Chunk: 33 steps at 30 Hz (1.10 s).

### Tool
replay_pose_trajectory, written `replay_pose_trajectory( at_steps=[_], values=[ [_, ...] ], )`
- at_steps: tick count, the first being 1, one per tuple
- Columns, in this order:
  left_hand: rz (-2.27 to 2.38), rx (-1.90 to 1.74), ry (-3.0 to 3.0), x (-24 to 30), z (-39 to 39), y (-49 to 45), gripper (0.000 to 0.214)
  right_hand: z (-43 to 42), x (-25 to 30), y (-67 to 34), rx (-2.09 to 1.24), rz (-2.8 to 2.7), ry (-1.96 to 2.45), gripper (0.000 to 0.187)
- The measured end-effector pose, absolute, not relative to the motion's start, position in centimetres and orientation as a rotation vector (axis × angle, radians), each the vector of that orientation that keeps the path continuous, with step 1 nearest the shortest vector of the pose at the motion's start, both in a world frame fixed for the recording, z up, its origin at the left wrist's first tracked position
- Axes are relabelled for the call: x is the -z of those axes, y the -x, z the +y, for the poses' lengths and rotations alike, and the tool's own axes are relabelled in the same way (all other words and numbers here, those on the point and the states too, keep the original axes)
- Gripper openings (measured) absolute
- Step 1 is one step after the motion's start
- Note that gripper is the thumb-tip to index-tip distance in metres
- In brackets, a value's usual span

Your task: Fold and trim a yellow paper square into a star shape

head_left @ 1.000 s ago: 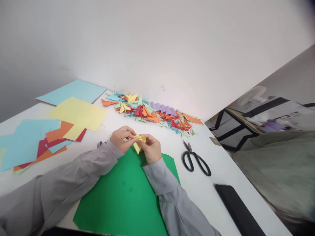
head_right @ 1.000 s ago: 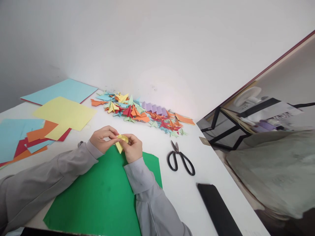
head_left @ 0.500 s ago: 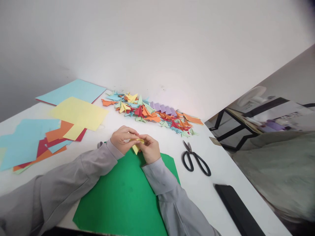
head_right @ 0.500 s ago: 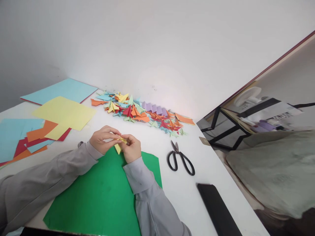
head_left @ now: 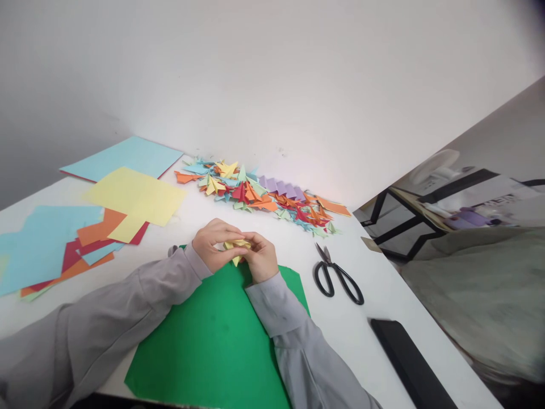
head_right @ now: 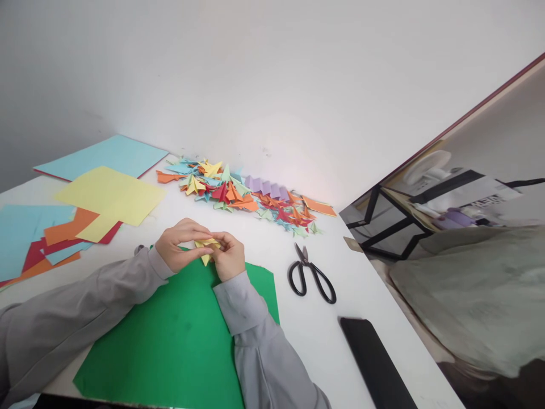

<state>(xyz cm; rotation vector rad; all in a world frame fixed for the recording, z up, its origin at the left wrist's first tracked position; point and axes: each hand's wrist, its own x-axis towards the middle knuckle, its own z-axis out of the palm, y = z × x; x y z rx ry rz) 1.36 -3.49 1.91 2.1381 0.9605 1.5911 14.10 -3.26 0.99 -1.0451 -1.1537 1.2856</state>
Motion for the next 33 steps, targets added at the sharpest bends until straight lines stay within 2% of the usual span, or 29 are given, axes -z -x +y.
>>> replay_pose_trajectory(
  at_steps=[22, 29, 33],
  values=[
    [0.800, -1.716, -2.275, -1.67, -3.19, -1.40, 0.005, -3.18, -1.03, -14.05, -1.315, -1.185, 1.047, 0.017],
    [0.801, -1.672, -2.276, -1.84, -3.44, -1.32, 0.023, -3.09, -0.87, -14.26, -1.286, -1.183, 1.024, 0.017],
    [0.733, -1.662, -2.292, -1.60, -3.24, -1.29, 0.023, -3.11, -0.95, -14.24, -1.262, -1.206, 1.033, 0.015]
  ],
)
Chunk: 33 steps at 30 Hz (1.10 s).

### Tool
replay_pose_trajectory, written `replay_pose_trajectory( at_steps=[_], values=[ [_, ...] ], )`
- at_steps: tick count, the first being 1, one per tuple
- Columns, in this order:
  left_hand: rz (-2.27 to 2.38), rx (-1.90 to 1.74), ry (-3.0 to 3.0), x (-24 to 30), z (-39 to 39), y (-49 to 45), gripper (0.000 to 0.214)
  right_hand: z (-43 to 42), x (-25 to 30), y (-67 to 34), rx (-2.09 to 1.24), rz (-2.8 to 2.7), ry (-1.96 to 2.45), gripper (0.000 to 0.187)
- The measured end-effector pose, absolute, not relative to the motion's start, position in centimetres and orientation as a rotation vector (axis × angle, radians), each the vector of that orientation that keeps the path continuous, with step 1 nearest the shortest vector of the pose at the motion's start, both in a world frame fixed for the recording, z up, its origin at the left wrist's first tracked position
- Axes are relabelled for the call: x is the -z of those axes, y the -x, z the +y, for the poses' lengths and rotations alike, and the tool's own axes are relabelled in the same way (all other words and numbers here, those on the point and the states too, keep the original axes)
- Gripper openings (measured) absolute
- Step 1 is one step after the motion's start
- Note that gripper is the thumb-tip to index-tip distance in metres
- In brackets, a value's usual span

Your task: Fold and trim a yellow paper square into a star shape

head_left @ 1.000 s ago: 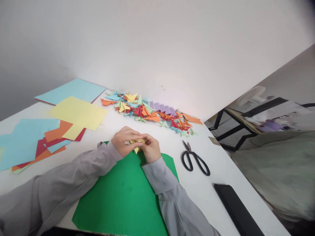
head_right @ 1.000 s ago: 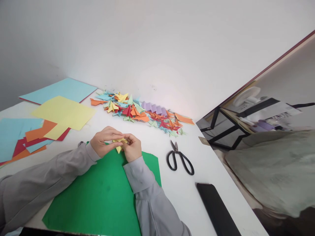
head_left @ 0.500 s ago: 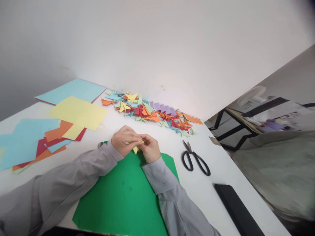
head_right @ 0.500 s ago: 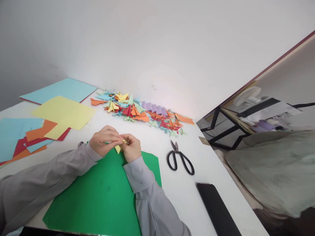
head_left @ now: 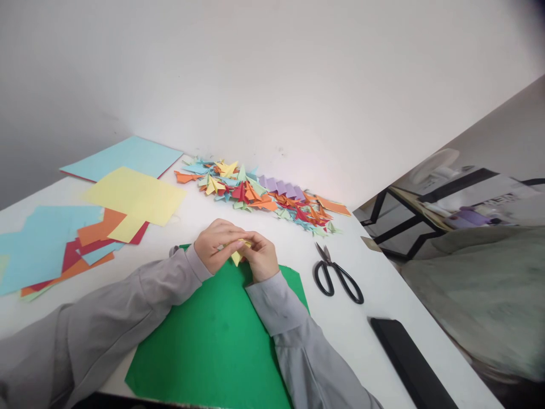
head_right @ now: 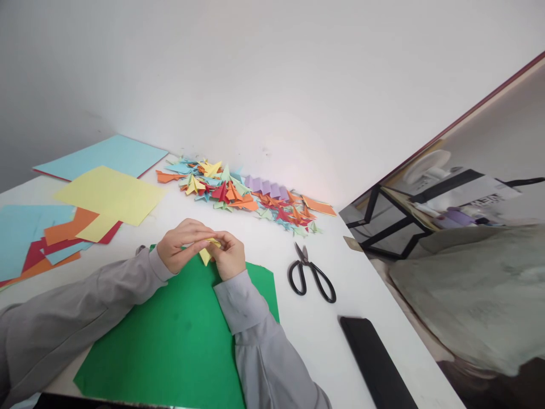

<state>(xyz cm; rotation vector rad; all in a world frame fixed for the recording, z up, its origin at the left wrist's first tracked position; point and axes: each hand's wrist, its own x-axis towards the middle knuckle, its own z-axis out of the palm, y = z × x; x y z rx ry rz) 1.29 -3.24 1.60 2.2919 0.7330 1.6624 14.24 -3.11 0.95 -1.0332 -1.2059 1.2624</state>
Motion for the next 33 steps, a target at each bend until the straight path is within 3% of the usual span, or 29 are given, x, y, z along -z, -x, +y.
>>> replay_pose_trajectory(
  at_steps=[15, 27, 33],
  values=[
    [0.766, -1.723, -2.547, -1.7, -3.2, -1.1, 0.017, -3.5, -1.4, -13.7, -1.319, -1.169, 1.022, 0.019],
    [0.914, -1.857, -2.362, -2.1, -3.2, -0.8, 0.009, -4.0, -1.2, -13.2, -1.356, -1.249, 0.978, 0.017],
    [0.947, -1.774, -2.216, -2.1, -3.5, -0.7, 0.020, -3.6, -1.0, -13.7, -1.351, -1.176, 1.057, 0.020]
  ],
)
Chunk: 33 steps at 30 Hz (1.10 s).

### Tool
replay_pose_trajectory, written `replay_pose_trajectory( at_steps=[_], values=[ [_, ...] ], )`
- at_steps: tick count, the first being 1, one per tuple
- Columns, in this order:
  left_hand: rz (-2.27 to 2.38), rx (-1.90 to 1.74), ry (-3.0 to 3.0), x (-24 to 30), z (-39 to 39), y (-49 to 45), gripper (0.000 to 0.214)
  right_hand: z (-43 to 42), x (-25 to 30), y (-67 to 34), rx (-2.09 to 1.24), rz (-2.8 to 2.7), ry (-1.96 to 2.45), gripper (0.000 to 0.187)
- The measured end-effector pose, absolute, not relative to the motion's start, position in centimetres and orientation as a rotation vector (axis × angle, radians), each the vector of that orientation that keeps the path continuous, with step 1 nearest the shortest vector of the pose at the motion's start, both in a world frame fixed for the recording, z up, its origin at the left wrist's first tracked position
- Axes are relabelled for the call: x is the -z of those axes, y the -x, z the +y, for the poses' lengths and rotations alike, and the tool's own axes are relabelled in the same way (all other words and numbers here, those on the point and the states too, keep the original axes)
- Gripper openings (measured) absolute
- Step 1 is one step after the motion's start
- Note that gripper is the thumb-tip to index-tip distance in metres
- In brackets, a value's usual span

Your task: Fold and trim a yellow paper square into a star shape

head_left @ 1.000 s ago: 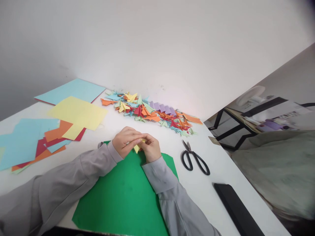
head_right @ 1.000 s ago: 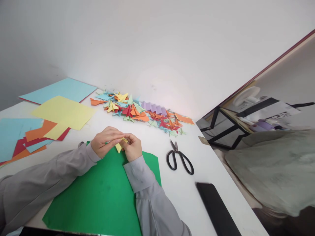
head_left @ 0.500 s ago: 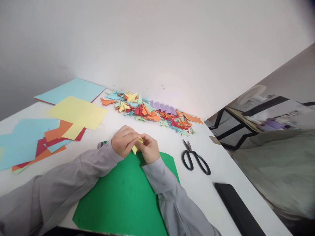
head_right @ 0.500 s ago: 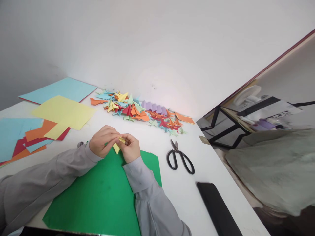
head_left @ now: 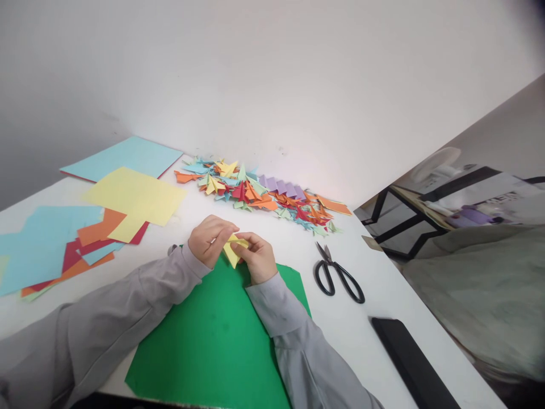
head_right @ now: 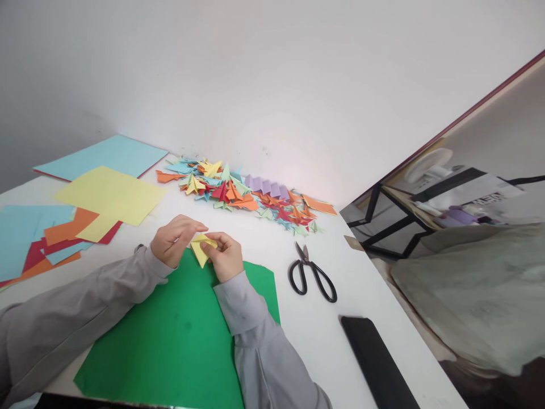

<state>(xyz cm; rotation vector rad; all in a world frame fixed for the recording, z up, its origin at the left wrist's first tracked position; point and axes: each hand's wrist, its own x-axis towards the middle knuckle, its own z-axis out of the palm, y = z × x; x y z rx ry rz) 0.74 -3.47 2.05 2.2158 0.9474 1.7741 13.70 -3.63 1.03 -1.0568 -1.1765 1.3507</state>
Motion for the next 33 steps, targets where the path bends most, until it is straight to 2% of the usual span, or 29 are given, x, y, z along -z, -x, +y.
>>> replay_pose_trajectory(
  at_steps=[12, 33],
  values=[
    [0.842, -1.717, -2.303, -2.13, -4.00, -1.00, 0.021, -3.10, -0.46, -14.22, -1.441, -1.063, 1.008, 0.023],
    [0.707, -1.818, -2.420, -2.21, -3.44, -1.29, 0.012, -3.23, -1.11, -14.08, -1.372, -1.172, 1.000, 0.019]
  ],
)
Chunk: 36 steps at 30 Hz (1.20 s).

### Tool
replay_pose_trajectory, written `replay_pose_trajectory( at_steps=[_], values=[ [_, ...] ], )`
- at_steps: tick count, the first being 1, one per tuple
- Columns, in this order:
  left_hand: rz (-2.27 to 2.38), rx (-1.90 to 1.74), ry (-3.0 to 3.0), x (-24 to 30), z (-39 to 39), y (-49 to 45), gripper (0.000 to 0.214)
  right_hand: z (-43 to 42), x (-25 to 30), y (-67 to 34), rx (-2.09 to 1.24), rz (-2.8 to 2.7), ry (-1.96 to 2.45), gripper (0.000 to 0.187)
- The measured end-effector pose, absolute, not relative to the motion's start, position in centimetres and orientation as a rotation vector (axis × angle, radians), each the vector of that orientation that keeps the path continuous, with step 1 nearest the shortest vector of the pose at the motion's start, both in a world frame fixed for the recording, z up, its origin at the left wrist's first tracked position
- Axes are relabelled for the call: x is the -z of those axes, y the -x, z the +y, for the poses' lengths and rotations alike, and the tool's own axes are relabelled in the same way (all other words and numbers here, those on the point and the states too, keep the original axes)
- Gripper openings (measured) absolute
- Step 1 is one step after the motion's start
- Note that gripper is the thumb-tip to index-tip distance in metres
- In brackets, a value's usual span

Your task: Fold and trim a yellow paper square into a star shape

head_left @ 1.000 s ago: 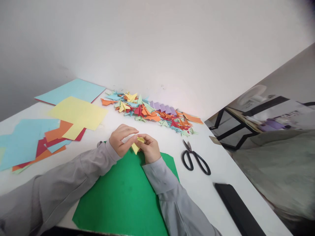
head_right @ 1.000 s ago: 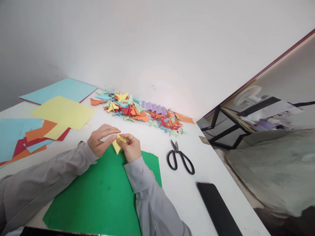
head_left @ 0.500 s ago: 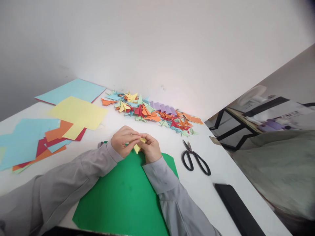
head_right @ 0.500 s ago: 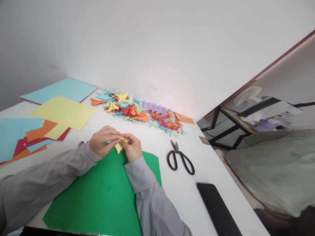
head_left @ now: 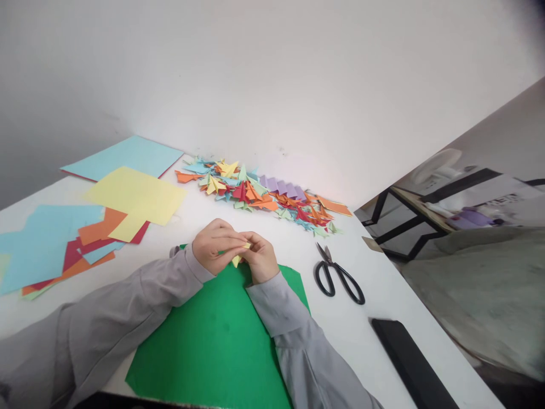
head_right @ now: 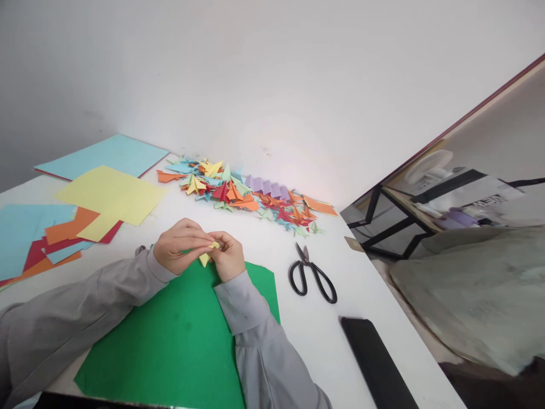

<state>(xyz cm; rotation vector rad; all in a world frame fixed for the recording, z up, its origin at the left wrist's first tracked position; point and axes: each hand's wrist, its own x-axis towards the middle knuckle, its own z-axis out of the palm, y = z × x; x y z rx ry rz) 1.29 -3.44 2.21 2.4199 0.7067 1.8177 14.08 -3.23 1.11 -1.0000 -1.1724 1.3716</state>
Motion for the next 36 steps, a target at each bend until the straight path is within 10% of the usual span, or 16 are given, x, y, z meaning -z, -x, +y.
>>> replay_pose_trajectory(
  at_steps=[36],
  values=[
    [0.714, -1.843, -2.329, -3.1, -4.7, -1.8, 0.007, -3.5, -1.3, -13.5, -1.382, -1.228, 0.946, 0.023]
  ],
)
